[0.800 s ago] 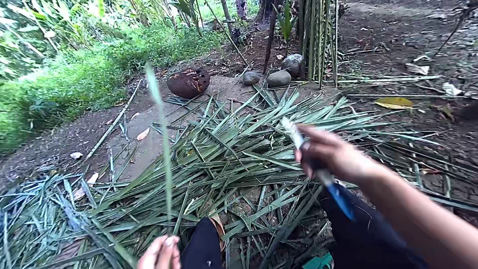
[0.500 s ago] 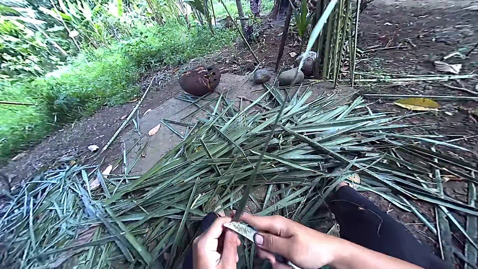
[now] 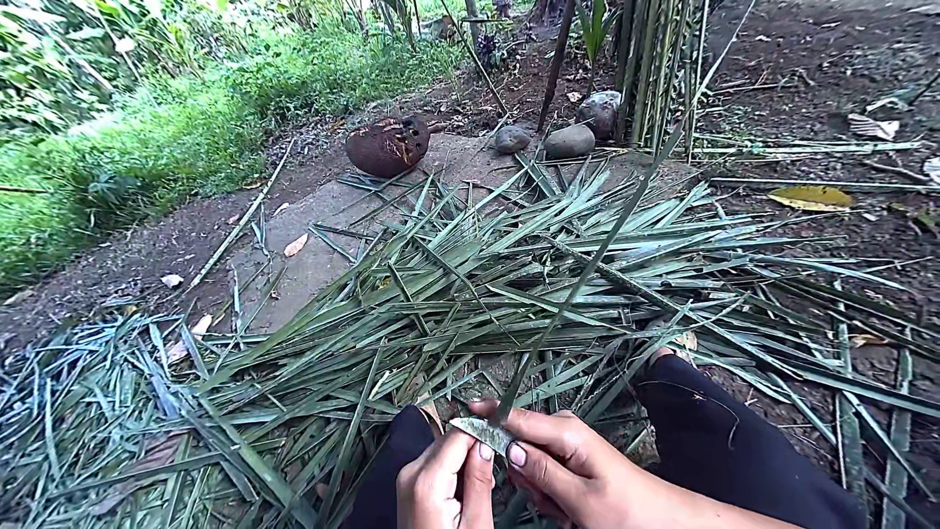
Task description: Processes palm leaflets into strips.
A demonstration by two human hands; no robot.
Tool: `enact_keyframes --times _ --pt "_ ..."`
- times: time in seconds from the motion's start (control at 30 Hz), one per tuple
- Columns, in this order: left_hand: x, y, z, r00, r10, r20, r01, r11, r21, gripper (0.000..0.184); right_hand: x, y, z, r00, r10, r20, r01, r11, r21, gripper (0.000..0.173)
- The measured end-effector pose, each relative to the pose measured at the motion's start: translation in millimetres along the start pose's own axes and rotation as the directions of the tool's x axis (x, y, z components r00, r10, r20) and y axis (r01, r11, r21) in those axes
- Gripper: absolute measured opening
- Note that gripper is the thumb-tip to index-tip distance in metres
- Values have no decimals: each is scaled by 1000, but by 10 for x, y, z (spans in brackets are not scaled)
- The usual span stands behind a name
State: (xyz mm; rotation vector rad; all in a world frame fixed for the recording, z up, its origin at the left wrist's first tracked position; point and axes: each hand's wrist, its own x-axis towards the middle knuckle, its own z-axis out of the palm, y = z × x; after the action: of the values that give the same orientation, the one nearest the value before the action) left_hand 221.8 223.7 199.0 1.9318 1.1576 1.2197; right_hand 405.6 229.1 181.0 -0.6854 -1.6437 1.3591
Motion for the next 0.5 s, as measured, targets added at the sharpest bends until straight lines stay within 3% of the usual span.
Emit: enact_keyframes --times 0.1,0.23,0.37,0.5 --pt "2 6 -31 998 -53 36 55 996 -63 20 -11 21 -25 995 -87 -47 76 979 -188 42" --pt "19 15 -16 999 -31 39 33 999 -38 21 -46 6 -48 996 -55 -64 44 986 -159 45" --pt "38 85 10 997 73 -18 -67 971 228 20 -58 -56 -46 988 -45 -144 16 980 -198 44" --pt "-32 56 -1 984 174 -30 -142 881 452 19 -11 -202 -277 938 14 -347 -54 993 -104 48"
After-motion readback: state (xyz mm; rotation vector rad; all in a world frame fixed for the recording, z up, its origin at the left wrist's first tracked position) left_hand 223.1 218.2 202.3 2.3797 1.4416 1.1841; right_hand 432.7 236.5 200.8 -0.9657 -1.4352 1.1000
